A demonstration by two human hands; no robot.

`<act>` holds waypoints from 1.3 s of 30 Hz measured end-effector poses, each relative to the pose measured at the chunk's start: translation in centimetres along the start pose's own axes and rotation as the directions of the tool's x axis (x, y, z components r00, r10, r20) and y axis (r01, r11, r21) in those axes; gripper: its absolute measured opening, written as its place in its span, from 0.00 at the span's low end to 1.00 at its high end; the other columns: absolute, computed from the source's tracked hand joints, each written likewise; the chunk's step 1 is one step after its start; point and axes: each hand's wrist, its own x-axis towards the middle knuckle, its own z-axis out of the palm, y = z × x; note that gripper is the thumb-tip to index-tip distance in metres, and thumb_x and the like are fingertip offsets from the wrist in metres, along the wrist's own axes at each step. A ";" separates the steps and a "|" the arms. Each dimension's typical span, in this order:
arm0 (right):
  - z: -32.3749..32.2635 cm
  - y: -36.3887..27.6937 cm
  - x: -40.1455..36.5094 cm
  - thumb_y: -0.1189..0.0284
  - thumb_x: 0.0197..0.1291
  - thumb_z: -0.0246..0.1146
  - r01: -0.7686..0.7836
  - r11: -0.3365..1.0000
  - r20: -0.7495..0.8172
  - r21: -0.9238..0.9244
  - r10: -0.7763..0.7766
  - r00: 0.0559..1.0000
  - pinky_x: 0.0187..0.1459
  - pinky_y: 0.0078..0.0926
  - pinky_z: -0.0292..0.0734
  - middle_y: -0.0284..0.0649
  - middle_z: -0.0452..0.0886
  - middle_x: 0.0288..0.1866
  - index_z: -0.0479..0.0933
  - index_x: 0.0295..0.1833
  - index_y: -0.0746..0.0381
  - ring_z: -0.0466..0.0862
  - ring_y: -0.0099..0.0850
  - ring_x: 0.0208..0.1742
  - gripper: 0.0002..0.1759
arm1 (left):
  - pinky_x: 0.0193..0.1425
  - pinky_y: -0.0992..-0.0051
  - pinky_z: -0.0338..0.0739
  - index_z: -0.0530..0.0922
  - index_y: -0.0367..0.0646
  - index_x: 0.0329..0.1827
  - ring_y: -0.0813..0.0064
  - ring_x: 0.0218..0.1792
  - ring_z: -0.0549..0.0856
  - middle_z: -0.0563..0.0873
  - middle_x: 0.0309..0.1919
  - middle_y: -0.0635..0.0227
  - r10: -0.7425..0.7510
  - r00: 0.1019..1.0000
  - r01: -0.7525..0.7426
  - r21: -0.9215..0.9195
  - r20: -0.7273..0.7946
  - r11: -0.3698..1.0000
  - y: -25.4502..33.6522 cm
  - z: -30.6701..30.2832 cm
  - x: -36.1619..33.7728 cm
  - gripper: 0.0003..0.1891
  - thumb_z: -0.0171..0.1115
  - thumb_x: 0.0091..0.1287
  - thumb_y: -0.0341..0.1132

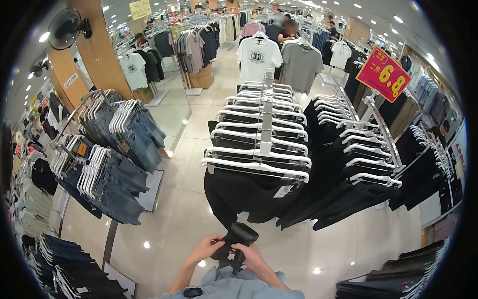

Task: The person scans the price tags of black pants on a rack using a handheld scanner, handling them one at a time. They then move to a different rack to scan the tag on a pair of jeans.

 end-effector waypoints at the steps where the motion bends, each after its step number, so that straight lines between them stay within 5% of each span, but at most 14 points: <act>1: 0.2 0.3 0.2 0.79 0.64 0.69 0.002 1.000 -0.002 -0.006 -0.002 1.000 0.57 0.34 0.86 0.43 0.83 0.59 0.75 0.66 0.67 0.85 0.33 0.55 0.24 | 0.44 0.75 0.79 0.84 0.35 0.52 0.80 0.37 0.83 0.86 0.36 0.70 -0.012 1.000 0.013 -0.040 0.006 0.999 0.3 -0.6 -0.1 0.11 0.65 0.76 0.36; 10: -1.1 1.4 0.6 0.79 0.63 0.65 0.028 0.988 -0.004 0.152 -0.028 1.000 0.56 0.37 0.86 0.43 0.82 0.51 0.74 0.61 0.66 0.86 0.34 0.49 0.21 | 0.58 0.76 0.79 0.84 0.35 0.56 0.77 0.50 0.86 0.89 0.47 0.66 0.030 0.998 -0.060 -0.563 -0.063 0.824 -1.0 -0.3 0.3 0.13 0.64 0.70 0.22; 13: -2.7 1.1 0.0 0.78 0.62 0.66 0.016 0.989 0.012 0.145 -0.018 1.000 0.55 0.35 0.86 0.41 0.82 0.48 0.75 0.58 0.65 0.86 0.33 0.48 0.19 | 0.61 0.75 0.79 0.84 0.36 0.58 0.76 0.53 0.85 0.89 0.49 0.65 0.110 0.986 -0.156 -0.455 -0.126 0.877 -0.8 1.0 0.2 0.15 0.62 0.68 0.19; 20: -6.1 0.0 -1.9 0.74 0.66 0.67 -0.067 0.978 0.049 0.196 0.059 0.997 0.54 0.32 0.85 0.39 0.84 0.49 0.77 0.59 0.64 0.87 0.32 0.49 0.17 | 0.60 0.75 0.80 0.83 0.37 0.59 0.77 0.52 0.86 0.89 0.48 0.66 0.063 0.995 -0.093 -0.450 -0.082 0.888 2.3 5.0 -0.9 0.15 0.62 0.71 0.22; 22: -7.4 -0.4 -2.3 0.72 0.69 0.66 -0.088 0.971 0.075 0.223 0.073 0.995 0.54 0.33 0.85 0.40 0.85 0.52 0.77 0.61 0.64 0.88 0.32 0.52 0.18 | 0.55 0.78 0.80 0.83 0.38 0.59 0.81 0.49 0.85 0.88 0.46 0.70 -0.141 0.987 0.162 -0.497 0.079 0.852 3.1 6.1 -1.4 0.12 0.63 0.75 0.29; 25: -8.5 -1.7 -3.7 0.70 0.70 0.66 -0.130 0.971 0.115 0.203 0.108 0.987 0.55 0.34 0.86 0.41 0.86 0.54 0.78 0.63 0.64 0.88 0.32 0.54 0.18 | 0.48 0.82 0.79 0.82 0.37 0.59 0.84 0.44 0.85 0.87 0.44 0.72 -0.248 0.964 0.266 -0.445 0.100 0.855 2.9 8.5 -1.8 0.13 0.64 0.78 0.35; 29: -10.3 -2.6 -5.2 0.68 0.71 0.67 -0.142 0.979 0.121 0.143 0.125 0.985 0.56 0.34 0.86 0.41 0.86 0.56 0.77 0.65 0.63 0.88 0.33 0.55 0.21 | 0.44 0.83 0.78 0.83 0.38 0.58 0.85 0.41 0.84 0.87 0.42 0.75 -0.124 0.991 0.128 -0.475 0.040 0.870 -0.6 12.2 -1.5 0.14 0.65 0.78 0.38; 32: -12.2 -3.2 -6.1 0.68 0.71 0.66 -0.178 0.974 0.169 0.138 0.154 0.974 0.57 0.35 0.86 0.42 0.86 0.57 0.77 0.66 0.62 0.88 0.34 0.56 0.21 | 0.47 0.81 0.80 0.83 0.40 0.58 0.85 0.42 0.86 0.88 0.43 0.76 -0.150 0.987 0.157 -0.601 0.062 0.784 -0.2 13.9 -1.9 0.14 0.64 0.79 0.41; 34: -14.0 -3.0 -6.3 0.66 0.72 0.66 -0.179 0.975 0.165 0.132 0.157 0.974 0.60 0.37 0.85 0.44 0.86 0.59 0.78 0.65 0.64 0.88 0.36 0.58 0.21 | 0.51 0.79 0.81 0.83 0.42 0.57 0.83 0.47 0.87 0.89 0.46 0.74 -0.083 0.989 0.146 -0.778 0.121 0.611 -0.9 14.8 -1.8 0.14 0.63 0.80 0.42; 37: -15.5 -3.9 -7.0 0.58 0.72 0.63 -0.230 0.968 0.138 0.103 0.215 0.967 0.68 0.42 0.78 0.47 0.85 0.64 0.78 0.67 0.66 0.86 0.40 0.62 0.27 | 0.57 0.73 0.83 0.84 0.43 0.57 0.77 0.50 0.89 0.90 0.50 0.70 -0.114 0.992 0.103 -0.866 0.054 0.488 -0.8 16.6 -1.7 0.14 0.62 0.80 0.43; 39: -16.4 -4.2 -7.4 0.59 0.72 0.65 -0.240 0.963 0.158 0.120 0.220 0.963 0.65 0.42 0.81 0.48 0.86 0.62 0.78 0.66 0.67 0.87 0.40 0.61 0.26 | 0.59 0.68 0.83 0.84 0.43 0.57 0.73 0.51 0.89 0.90 0.51 0.68 -0.154 0.987 0.098 -0.911 0.038 0.401 -0.2 17.7 -1.7 0.14 0.63 0.79 0.42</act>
